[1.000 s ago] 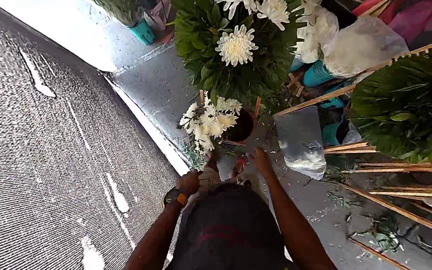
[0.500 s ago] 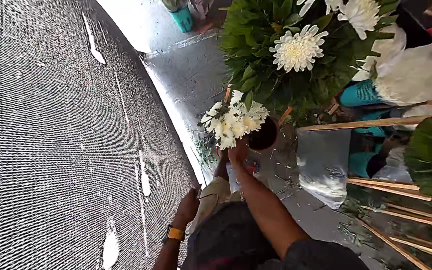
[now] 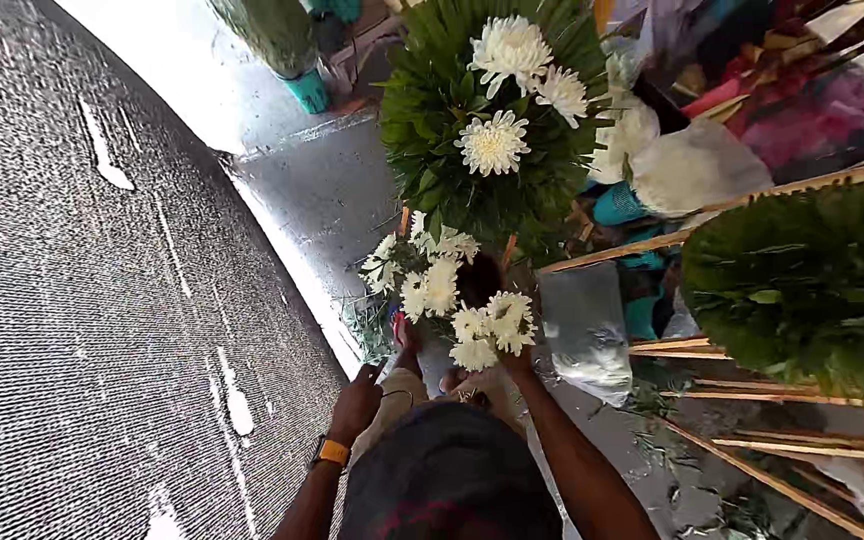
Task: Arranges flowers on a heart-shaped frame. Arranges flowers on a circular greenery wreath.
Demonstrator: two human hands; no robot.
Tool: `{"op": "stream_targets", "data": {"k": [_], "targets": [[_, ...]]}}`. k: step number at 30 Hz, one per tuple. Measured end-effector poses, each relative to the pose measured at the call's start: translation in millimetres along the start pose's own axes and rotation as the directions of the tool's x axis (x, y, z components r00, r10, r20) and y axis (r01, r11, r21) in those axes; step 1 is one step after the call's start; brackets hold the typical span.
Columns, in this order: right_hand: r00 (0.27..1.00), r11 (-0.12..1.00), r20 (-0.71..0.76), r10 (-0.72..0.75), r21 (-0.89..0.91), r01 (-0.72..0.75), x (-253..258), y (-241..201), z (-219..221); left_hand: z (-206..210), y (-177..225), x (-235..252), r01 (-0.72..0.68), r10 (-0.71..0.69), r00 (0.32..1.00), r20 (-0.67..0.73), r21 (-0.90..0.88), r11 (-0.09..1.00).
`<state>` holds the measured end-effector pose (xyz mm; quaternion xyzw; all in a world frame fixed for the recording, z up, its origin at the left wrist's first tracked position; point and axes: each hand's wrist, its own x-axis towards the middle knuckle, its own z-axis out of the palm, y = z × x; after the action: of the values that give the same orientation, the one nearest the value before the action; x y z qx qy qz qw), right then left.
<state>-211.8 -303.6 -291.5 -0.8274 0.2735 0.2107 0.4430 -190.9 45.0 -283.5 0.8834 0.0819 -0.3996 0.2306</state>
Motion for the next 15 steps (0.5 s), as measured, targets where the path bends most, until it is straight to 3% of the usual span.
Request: {"op": "stream_targets", "data": {"k": [3,7,10,13,15], "targets": [[0.994,0.996,-0.095,-0.056,0.058,0.062,-3.6,-22.1,-27.8,-2.3,24.2,-1.2,-0.073,0.073,0.997,-0.005,0.029,0.997],[0.919,0.975,-0.336,-0.205,0.011,0.222,9.8,-50.7,-72.7,-1.6,49.1,3.9,-0.151,0.150,0.988,0.029,0.019,0.988],[0.919,0.988,-0.364,-0.153,-0.022,0.156,2.5,-89.7,-119.2,2.2,57.8,5.5,-0.174,0.173,0.984,0.037,0.021,0.985],[0.878,0.966,-0.421,-0.228,0.017,0.259,-12.3,-112.1,-161.2,-6.1,83.3,-2.7,-0.260,0.260,0.965,-0.035,-0.022,0.965],[0.863,0.951,-0.419,-0.282,-0.004,0.309,-26.2,-122.1,-184.4,-15.7,105.7,-12.8,-0.390,0.383,0.914,-0.134,-0.036,0.920]]}}
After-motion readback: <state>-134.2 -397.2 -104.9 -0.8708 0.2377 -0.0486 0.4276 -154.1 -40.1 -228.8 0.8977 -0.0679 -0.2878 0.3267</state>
